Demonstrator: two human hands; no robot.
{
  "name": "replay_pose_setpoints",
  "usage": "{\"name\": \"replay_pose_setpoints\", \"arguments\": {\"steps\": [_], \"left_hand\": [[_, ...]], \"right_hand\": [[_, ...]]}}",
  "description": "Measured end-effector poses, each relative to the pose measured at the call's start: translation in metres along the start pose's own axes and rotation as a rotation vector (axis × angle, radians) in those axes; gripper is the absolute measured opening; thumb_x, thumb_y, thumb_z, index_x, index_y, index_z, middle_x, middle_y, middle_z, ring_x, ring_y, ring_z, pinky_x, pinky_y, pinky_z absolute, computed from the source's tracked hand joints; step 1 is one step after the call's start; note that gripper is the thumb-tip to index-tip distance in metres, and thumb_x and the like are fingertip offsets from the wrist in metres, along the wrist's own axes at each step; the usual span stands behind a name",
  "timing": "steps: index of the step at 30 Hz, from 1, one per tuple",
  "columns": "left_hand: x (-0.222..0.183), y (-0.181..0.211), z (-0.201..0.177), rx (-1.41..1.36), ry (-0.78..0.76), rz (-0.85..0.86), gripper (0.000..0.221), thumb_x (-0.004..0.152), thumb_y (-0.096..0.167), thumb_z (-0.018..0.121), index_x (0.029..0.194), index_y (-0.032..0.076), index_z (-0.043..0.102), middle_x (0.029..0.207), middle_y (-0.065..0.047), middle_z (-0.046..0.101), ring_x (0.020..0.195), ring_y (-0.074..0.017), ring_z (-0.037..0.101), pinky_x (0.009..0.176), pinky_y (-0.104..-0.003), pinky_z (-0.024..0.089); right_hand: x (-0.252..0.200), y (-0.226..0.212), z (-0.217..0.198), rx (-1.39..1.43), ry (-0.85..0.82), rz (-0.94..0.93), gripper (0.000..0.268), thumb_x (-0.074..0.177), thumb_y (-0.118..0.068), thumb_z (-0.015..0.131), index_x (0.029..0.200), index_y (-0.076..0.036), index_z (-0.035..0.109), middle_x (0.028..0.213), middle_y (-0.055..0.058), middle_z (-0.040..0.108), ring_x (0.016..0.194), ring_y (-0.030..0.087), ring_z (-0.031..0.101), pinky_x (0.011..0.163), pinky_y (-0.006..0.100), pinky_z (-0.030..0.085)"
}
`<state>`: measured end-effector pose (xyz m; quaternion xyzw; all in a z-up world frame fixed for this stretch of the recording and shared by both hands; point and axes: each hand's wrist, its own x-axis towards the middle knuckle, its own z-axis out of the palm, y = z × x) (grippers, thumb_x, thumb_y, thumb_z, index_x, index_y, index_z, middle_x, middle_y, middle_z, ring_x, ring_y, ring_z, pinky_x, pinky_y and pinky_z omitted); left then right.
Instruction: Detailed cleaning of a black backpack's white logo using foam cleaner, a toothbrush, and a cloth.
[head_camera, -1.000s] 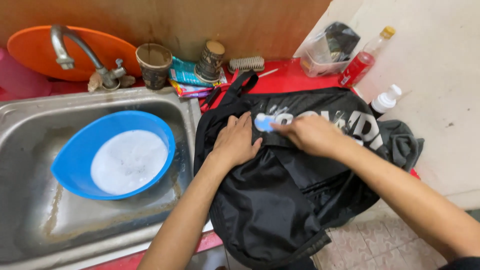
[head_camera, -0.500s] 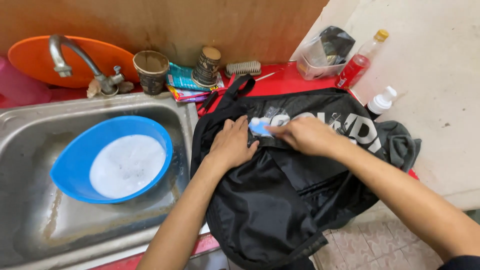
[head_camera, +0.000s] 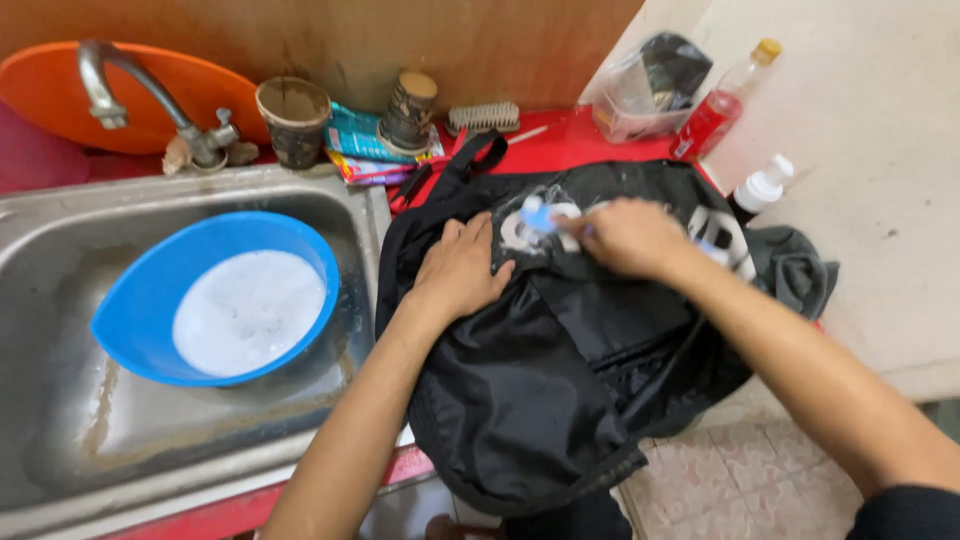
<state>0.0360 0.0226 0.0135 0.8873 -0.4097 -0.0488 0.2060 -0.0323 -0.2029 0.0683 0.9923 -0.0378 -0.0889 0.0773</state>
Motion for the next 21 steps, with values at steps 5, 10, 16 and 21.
{"name": "replay_pose_setpoints", "arguments": {"steps": [5,10,16,21], "left_hand": [[0.002,-0.001,-0.007,-0.002,0.017,-0.002,0.071,0.095,0.037,0.057,0.144,-0.013,0.045,0.153,-0.023,0.044,0.125,-0.0349,0.048,0.093,-0.044,0.055],[-0.003,-0.005,0.003,-0.028,0.039,-0.009,0.069,0.096,0.037,0.056,0.144,-0.012,0.046,0.153,-0.022,0.045,0.125,-0.0335,0.049,0.094,-0.042,0.055],[-0.021,-0.005,-0.011,-0.112,0.15,0.026,0.062,0.096,0.031,0.058,0.144,-0.006,0.049,0.149,-0.021,0.048,0.123,-0.0376,0.054,0.092,-0.046,0.057],[-0.058,-0.034,-0.056,-0.259,0.533,0.037,0.037,0.096,0.014,0.062,0.133,0.009,0.064,0.125,-0.017,0.068,0.111,-0.0416,0.067,0.093,-0.053,0.054]], "right_hand": [[0.024,0.035,-0.005,0.157,0.192,0.133,0.039,0.1,-0.042,0.056,0.137,-0.04,0.065,0.102,0.016,0.077,0.101,0.043,0.073,0.086,0.058,0.058],[0.003,0.038,0.023,0.42,0.31,0.2,0.042,0.1,-0.044,0.063,0.138,-0.028,0.067,0.091,0.014,0.076,0.098,0.042,0.072,0.083,0.057,0.056],[-0.076,-0.001,0.038,0.646,0.114,0.229,0.049,0.086,-0.048,0.074,0.131,-0.029,0.069,0.095,0.027,0.077,0.102,0.043,0.072,0.088,0.06,0.055],[-0.111,-0.03,0.036,0.779,-0.003,0.255,0.056,0.084,-0.038,0.077,0.139,-0.027,0.066,0.108,0.028,0.077,0.111,0.044,0.071,0.096,0.054,0.058]]}}
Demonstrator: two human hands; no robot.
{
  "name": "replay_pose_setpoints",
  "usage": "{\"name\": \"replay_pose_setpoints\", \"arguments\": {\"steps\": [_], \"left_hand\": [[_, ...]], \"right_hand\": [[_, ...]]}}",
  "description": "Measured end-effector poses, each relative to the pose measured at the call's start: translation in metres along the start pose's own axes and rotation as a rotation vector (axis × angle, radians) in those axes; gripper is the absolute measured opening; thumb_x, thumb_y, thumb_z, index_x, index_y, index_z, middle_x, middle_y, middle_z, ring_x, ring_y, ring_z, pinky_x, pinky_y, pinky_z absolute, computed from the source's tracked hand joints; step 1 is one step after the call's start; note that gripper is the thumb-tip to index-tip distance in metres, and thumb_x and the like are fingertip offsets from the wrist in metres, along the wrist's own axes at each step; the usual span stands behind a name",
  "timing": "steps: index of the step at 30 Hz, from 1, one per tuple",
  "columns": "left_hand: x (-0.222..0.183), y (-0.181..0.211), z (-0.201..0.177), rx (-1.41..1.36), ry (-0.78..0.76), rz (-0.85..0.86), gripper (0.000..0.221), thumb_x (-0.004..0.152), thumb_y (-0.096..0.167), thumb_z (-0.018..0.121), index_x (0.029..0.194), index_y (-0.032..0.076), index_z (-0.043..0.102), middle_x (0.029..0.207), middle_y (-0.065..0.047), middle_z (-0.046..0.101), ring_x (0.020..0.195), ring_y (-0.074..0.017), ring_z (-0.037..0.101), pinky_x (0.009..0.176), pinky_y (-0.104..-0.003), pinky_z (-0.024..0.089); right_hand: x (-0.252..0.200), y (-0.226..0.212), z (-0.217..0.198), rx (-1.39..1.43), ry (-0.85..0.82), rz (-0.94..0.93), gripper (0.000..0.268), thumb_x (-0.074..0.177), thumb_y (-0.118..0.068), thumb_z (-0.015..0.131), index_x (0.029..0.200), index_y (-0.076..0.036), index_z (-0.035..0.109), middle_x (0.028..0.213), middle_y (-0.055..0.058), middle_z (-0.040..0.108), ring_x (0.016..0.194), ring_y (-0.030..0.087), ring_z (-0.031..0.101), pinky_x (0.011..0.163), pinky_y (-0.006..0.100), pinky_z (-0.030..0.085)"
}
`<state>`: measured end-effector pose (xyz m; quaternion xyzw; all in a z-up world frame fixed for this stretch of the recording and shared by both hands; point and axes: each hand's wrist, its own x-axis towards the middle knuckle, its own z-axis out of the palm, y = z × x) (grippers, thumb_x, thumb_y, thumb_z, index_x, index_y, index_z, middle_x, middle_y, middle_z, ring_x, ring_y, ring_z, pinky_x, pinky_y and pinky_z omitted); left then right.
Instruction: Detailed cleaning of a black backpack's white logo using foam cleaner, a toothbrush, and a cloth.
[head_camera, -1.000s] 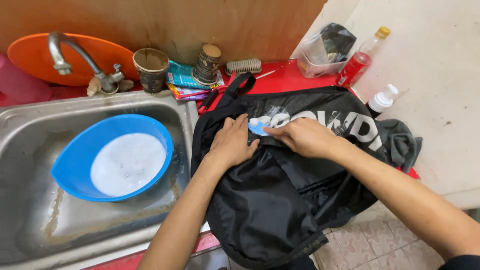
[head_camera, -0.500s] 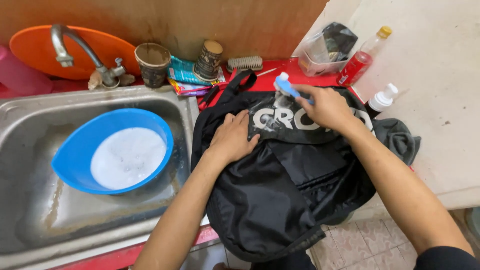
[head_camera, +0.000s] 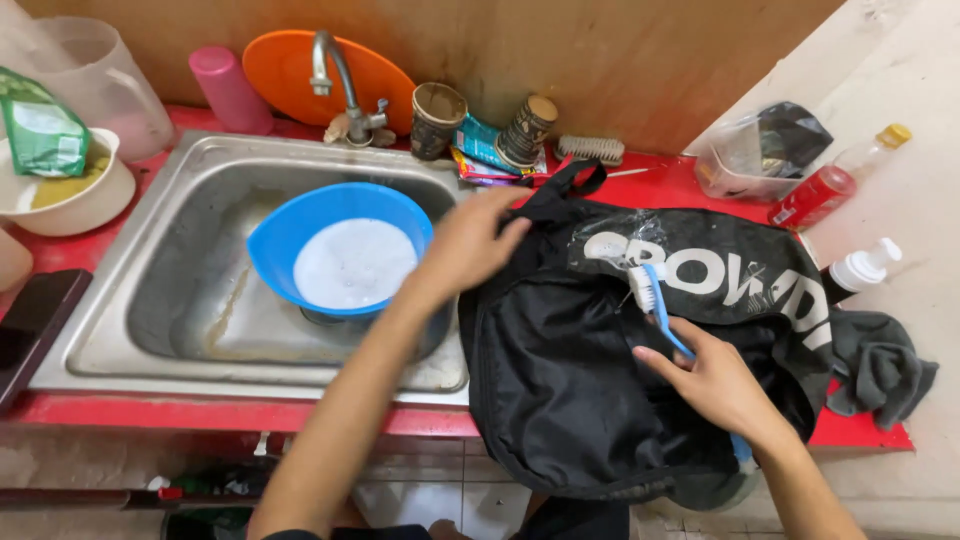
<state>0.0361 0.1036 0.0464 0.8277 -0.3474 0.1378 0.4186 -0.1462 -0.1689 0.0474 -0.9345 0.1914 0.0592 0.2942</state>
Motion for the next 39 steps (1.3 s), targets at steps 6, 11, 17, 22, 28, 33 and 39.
{"name": "replay_pose_setpoints", "arguments": {"steps": [6,11,17,22,28,33,39], "left_hand": [[-0.118,-0.152,-0.118,0.751,0.169,-0.776,0.089,0.088,0.039,0.079,0.148,-0.014,0.04,0.136,-0.035,0.043,0.126,-0.055,0.044,0.102,-0.059,0.046],[-0.143,-0.126,-0.134,0.049,0.035,-1.164,0.083,0.092,0.03,0.059,0.149,-0.02,0.026,0.129,-0.045,0.051,0.074,-0.0418,0.074,0.082,-0.062,0.053],[-0.12,-0.055,-0.142,-0.293,0.233,-1.118,0.066,0.095,0.005,0.04,0.152,-0.016,0.014,0.141,-0.046,0.037,0.079,-0.0456,0.072,0.081,-0.055,0.061],[-0.118,-0.085,-0.141,-0.115,0.207,-0.999,0.06,0.1,0.005,0.035,0.149,-0.016,0.008,0.134,-0.049,0.04,0.066,-0.0408,0.072,0.067,-0.045,0.066],[-0.109,-0.062,-0.133,0.505,0.116,-0.626,0.028,0.098,-0.003,0.05,0.121,-0.013,0.037,0.103,-0.043,0.061,0.077,-0.0582,0.067,0.063,-0.061,0.062],[-0.129,-0.103,-0.142,0.822,0.104,-0.527,0.049,0.095,0.002,0.058,0.136,-0.012,0.034,0.152,-0.029,0.045,0.081,-0.057,0.069,0.07,-0.063,0.062],[-0.151,-0.091,-0.16,1.201,0.164,-0.14,0.024,0.092,-0.002,0.059,0.113,-0.005,0.047,0.161,-0.022,0.039,0.059,-0.0409,0.07,0.052,-0.045,0.066]], "right_hand": [[-0.009,-0.017,0.014,0.026,-0.068,-0.045,0.059,0.083,-0.045,0.078,0.139,-0.032,0.064,0.09,0.023,0.075,0.112,0.04,0.071,0.1,0.053,0.056],[-0.032,-0.053,0.023,-0.008,-0.16,-0.107,0.073,0.078,-0.047,0.082,0.144,-0.025,0.058,0.096,0.024,0.074,0.111,0.04,0.072,0.098,0.052,0.054],[-0.037,-0.056,0.025,-0.096,-0.167,-0.094,0.081,0.078,-0.056,0.079,0.148,-0.024,0.053,0.116,0.032,0.074,0.129,0.045,0.061,0.109,0.055,0.047],[-0.031,-0.042,0.03,-0.119,-0.143,-0.087,0.078,0.078,-0.058,0.079,0.147,-0.032,0.053,0.112,0.027,0.076,0.125,0.041,0.064,0.106,0.05,0.049],[-0.032,-0.044,0.03,-0.135,-0.129,-0.115,0.077,0.079,-0.057,0.078,0.147,-0.031,0.052,0.107,0.024,0.076,0.122,0.04,0.067,0.103,0.049,0.05],[-0.03,-0.04,0.033,-0.153,-0.115,-0.137,0.075,0.08,-0.055,0.077,0.146,-0.029,0.054,0.099,0.023,0.077,0.116,0.041,0.07,0.099,0.05,0.052],[-0.028,-0.038,0.037,-0.179,-0.099,-0.151,0.076,0.08,-0.056,0.076,0.146,-0.027,0.054,0.097,0.022,0.077,0.113,0.042,0.071,0.096,0.051,0.053]]}}
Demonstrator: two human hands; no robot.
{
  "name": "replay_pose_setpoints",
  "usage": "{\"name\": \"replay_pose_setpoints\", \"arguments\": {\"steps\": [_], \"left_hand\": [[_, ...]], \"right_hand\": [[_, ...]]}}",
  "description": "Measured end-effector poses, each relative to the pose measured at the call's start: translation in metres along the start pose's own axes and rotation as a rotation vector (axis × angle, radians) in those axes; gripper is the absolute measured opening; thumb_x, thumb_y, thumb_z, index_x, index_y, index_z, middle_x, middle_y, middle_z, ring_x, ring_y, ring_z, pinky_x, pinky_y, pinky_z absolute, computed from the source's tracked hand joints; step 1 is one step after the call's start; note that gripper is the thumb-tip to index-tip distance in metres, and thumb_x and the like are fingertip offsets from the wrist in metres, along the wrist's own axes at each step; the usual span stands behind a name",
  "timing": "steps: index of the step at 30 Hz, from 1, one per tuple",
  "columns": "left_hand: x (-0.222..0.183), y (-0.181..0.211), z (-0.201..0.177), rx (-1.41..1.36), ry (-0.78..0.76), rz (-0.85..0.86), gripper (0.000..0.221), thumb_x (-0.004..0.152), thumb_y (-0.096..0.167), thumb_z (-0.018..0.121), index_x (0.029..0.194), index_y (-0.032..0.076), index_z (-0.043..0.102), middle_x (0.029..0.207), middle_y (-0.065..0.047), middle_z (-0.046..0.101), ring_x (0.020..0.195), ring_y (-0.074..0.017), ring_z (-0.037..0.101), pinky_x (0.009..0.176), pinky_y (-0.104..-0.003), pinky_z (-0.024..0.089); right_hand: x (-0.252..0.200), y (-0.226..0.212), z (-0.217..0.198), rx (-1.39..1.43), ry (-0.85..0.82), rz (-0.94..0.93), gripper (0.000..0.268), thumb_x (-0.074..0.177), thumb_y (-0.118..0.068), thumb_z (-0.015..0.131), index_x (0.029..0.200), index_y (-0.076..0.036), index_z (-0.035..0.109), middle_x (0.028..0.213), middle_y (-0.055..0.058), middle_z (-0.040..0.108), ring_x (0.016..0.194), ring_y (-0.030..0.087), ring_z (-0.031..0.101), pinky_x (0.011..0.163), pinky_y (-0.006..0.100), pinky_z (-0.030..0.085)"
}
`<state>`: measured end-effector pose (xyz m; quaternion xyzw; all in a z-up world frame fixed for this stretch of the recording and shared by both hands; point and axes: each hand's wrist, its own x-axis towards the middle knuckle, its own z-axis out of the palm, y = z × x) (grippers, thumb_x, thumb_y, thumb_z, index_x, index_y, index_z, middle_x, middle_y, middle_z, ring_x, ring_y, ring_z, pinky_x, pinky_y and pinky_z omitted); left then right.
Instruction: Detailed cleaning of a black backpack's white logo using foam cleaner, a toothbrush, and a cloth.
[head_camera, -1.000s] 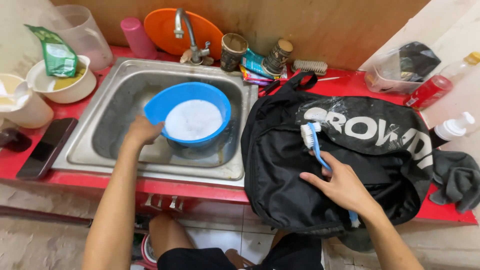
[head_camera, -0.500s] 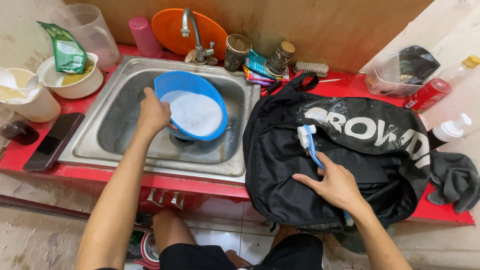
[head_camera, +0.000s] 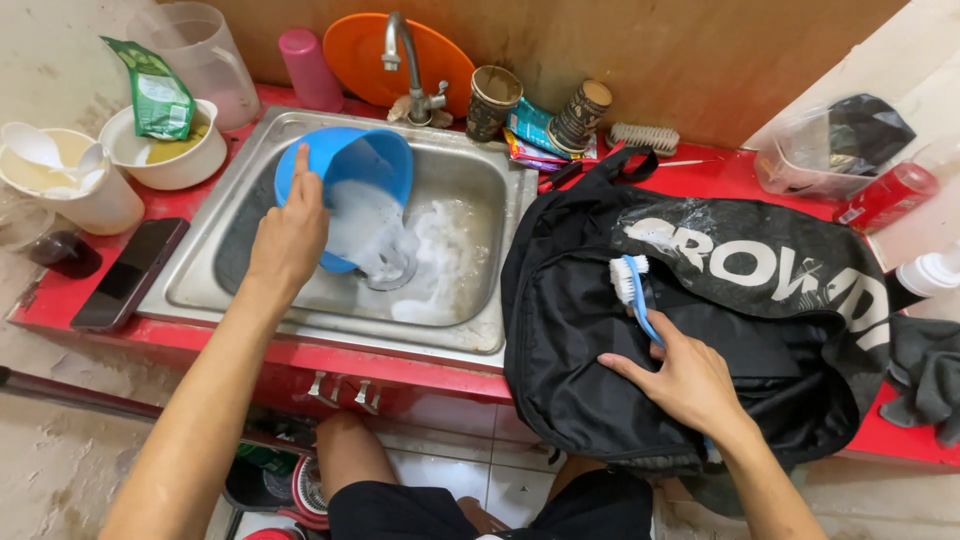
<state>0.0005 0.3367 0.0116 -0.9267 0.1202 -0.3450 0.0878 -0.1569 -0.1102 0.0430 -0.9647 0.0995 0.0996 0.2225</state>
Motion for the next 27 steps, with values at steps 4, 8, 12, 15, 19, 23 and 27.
{"name": "replay_pose_setpoints", "arguments": {"steps": [4,8,12,15,19,23,27], "left_hand": [[0.005,-0.006,-0.018,0.17,0.195,0.15,0.011,0.094,-0.003,0.054,0.099,0.004,0.046,0.163,-0.013,0.043,0.046,-0.0262,0.066,0.043,-0.031,0.058],[0.011,-0.006,-0.039,0.222,0.338,0.332,0.018,0.093,-0.003,0.051,0.089,0.013,0.042,0.158,-0.003,0.055,0.037,-0.013,0.056,0.038,-0.023,0.044],[0.014,-0.003,-0.045,0.212,0.379,0.43,0.022,0.093,-0.003,0.052,0.088,0.016,0.041,0.154,0.002,0.059,0.034,-0.0083,0.049,0.037,-0.022,0.039],[0.017,-0.004,-0.047,0.227,0.373,0.454,0.023,0.092,-0.004,0.052,0.088,0.016,0.041,0.154,0.002,0.058,0.035,-0.0079,0.05,0.037,-0.021,0.04],[0.019,-0.002,-0.053,0.202,0.404,0.431,0.025,0.093,-0.006,0.049,0.087,0.016,0.04,0.15,0.002,0.063,0.033,-0.0071,0.044,0.037,-0.021,0.037],[0.025,-0.001,-0.056,0.229,0.421,0.385,0.025,0.093,-0.005,0.049,0.086,0.017,0.039,0.15,0.005,0.063,0.035,-0.0072,0.048,0.039,-0.02,0.038],[0.026,0.006,-0.057,0.183,0.41,0.342,0.025,0.093,-0.006,0.051,0.086,0.015,0.041,0.147,0.001,0.065,0.033,-0.0101,0.047,0.039,-0.022,0.038]], "right_hand": [[-0.001,-0.003,0.0,-0.003,0.003,-0.002,0.077,0.08,-0.056,0.077,0.147,-0.026,0.053,0.098,0.022,0.077,0.112,0.042,0.071,0.096,0.052,0.053],[0.0,-0.001,0.002,-0.021,0.004,0.001,0.078,0.079,-0.059,0.075,0.147,-0.028,0.053,0.101,0.022,0.077,0.114,0.043,0.07,0.097,0.052,0.053],[-0.002,0.0,0.003,-0.017,0.024,-0.012,0.077,0.08,-0.058,0.075,0.147,-0.026,0.054,0.101,0.024,0.076,0.114,0.045,0.07,0.096,0.053,0.053],[-0.003,-0.002,0.003,-0.014,0.028,-0.025,0.077,0.081,-0.059,0.075,0.147,-0.025,0.054,0.1,0.025,0.077,0.113,0.045,0.07,0.096,0.053,0.053],[-0.003,-0.001,0.002,-0.018,0.02,-0.021,0.078,0.081,-0.059,0.075,0.147,-0.025,0.053,0.102,0.025,0.076,0.115,0.044,0.07,0.097,0.052,0.053],[-0.001,0.0,0.003,-0.007,0.024,-0.025,0.078,0.08,-0.059,0.074,0.148,-0.026,0.053,0.102,0.025,0.077,0.115,0.044,0.07,0.098,0.053,0.053],[-0.002,0.0,0.004,0.001,0.028,-0.029,0.079,0.08,-0.06,0.075,0.147,-0.025,0.054,0.1,0.025,0.077,0.114,0.043,0.071,0.097,0.052,0.053]]}}
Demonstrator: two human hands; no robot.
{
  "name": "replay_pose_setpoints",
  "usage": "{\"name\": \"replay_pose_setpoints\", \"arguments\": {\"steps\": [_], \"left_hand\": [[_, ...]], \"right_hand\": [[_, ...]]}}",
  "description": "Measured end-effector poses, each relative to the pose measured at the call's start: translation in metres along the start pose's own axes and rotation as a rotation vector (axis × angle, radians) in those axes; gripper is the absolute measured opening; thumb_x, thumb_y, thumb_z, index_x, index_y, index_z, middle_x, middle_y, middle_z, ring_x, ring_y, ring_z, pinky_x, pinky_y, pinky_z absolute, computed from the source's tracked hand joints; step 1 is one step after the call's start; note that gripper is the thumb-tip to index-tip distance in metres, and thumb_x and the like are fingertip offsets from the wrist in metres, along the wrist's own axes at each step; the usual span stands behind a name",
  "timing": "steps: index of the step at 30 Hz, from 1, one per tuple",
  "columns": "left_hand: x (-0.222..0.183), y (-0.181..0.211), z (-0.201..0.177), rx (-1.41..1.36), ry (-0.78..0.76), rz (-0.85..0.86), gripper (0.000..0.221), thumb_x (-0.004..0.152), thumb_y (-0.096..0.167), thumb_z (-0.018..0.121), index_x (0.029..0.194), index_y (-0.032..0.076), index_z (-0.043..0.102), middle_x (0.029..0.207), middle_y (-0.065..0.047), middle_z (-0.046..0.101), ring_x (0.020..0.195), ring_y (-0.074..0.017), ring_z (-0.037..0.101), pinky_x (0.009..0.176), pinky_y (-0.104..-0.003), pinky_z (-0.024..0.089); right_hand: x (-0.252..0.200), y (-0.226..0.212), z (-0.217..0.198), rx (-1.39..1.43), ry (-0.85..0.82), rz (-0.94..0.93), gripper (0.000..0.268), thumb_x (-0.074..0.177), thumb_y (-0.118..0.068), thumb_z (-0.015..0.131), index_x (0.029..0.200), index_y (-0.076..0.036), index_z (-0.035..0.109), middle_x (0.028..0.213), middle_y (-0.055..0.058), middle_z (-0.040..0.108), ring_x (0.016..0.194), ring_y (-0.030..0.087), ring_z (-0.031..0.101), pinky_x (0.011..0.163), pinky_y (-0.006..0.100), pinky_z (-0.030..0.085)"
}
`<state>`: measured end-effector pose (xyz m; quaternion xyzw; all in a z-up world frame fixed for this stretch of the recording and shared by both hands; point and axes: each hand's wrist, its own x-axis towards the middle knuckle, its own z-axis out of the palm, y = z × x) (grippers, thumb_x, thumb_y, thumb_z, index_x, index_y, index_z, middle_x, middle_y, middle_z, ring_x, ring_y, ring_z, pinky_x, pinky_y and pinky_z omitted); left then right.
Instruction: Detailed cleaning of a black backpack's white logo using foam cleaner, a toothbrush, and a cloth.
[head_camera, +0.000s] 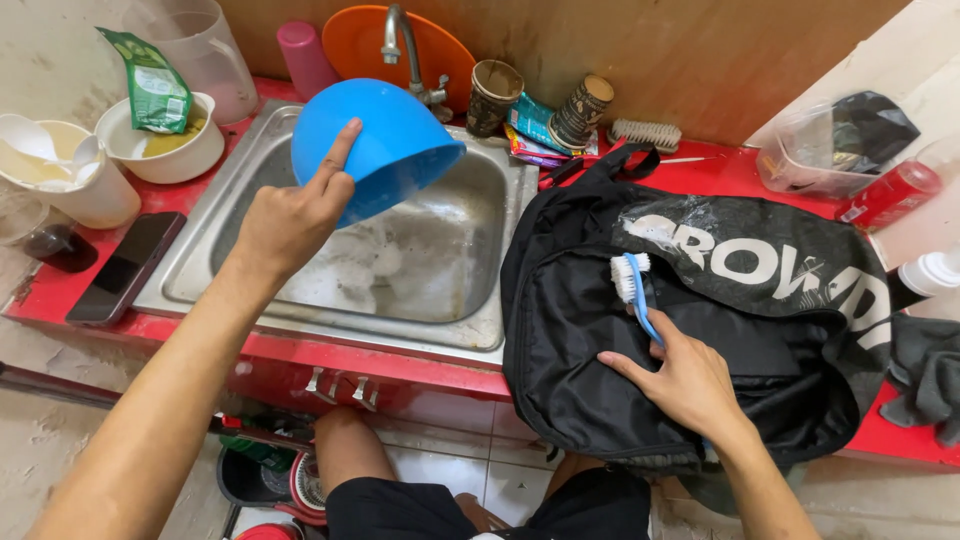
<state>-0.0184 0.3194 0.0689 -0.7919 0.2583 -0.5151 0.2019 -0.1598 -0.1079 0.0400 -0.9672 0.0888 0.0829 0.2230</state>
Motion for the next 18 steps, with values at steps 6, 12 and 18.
{"name": "replay_pose_setpoints", "arguments": {"steps": [6,12,18], "left_hand": [[0.001,0.011,0.015,0.032,-0.042,-0.152,0.013,0.093,0.0,0.051,0.092,0.011,0.045,0.154,-0.004,0.058,0.032,-0.0149,0.047,0.037,-0.024,0.04],[-0.007,0.022,0.032,-0.326,-0.114,-0.344,0.056,0.088,-0.007,0.048,0.144,-0.001,0.048,0.145,-0.016,0.061,0.047,-0.0322,0.064,0.044,-0.034,0.054],[0.035,0.045,0.013,-0.329,0.019,-0.311,0.039,0.089,-0.002,0.056,0.129,-0.003,0.058,0.153,-0.01,0.058,0.057,-0.0303,0.067,0.051,-0.032,0.055]], "right_hand": [[0.0,0.0,-0.001,-0.018,-0.013,0.012,0.078,0.08,-0.06,0.074,0.149,-0.03,0.051,0.105,0.024,0.076,0.117,0.041,0.069,0.1,0.051,0.051],[0.002,0.004,0.002,-0.009,0.006,0.01,0.077,0.08,-0.06,0.075,0.147,-0.03,0.053,0.1,0.022,0.076,0.114,0.04,0.071,0.099,0.049,0.052],[-0.001,0.001,-0.003,-0.015,0.006,-0.011,0.079,0.08,-0.064,0.073,0.144,-0.023,0.054,0.1,0.021,0.076,0.112,0.041,0.071,0.098,0.052,0.053]]}}
